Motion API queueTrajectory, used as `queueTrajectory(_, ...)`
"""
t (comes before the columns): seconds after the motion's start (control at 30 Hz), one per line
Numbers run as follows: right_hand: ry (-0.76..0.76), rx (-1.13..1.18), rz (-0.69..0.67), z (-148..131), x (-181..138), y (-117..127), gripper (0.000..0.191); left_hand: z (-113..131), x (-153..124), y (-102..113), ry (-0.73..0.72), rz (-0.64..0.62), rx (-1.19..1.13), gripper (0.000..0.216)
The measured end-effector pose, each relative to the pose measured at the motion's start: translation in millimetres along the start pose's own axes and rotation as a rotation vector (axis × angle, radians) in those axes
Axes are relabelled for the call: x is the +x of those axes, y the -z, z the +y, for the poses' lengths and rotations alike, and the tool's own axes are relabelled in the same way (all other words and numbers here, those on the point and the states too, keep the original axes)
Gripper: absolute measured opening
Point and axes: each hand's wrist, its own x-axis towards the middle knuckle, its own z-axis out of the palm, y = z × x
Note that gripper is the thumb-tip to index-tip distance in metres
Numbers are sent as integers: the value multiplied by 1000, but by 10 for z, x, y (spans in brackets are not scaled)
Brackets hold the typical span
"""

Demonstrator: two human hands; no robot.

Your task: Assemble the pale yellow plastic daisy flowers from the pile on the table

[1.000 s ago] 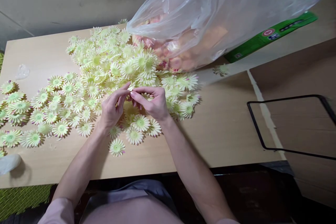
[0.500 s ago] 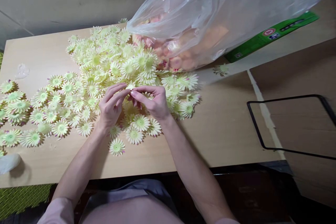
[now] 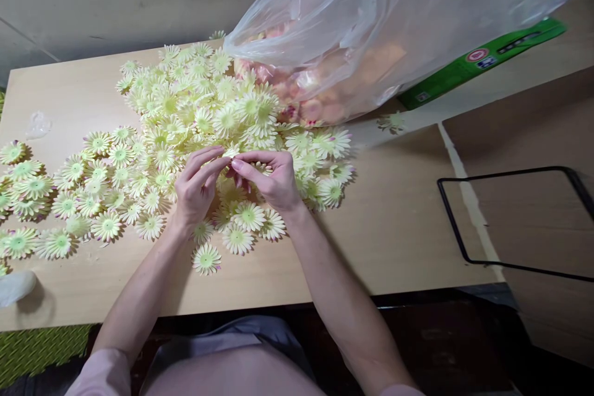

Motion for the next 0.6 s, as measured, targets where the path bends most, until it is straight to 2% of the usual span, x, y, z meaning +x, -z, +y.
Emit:
queueTrajectory(0.3, -7, -6, -13, 35, 2, 12, 17, 0, -9, -5, 25, 3, -23, 18)
queueTrajectory(0.5, -58, 36, -8, 73, 11, 9, 20, -11, -33, -3, 155, -9, -8, 13)
queueTrajectory(0.6, -62, 56, -2, 73, 13, 2, 20, -2, -21, 7, 160, -31, 24, 8)
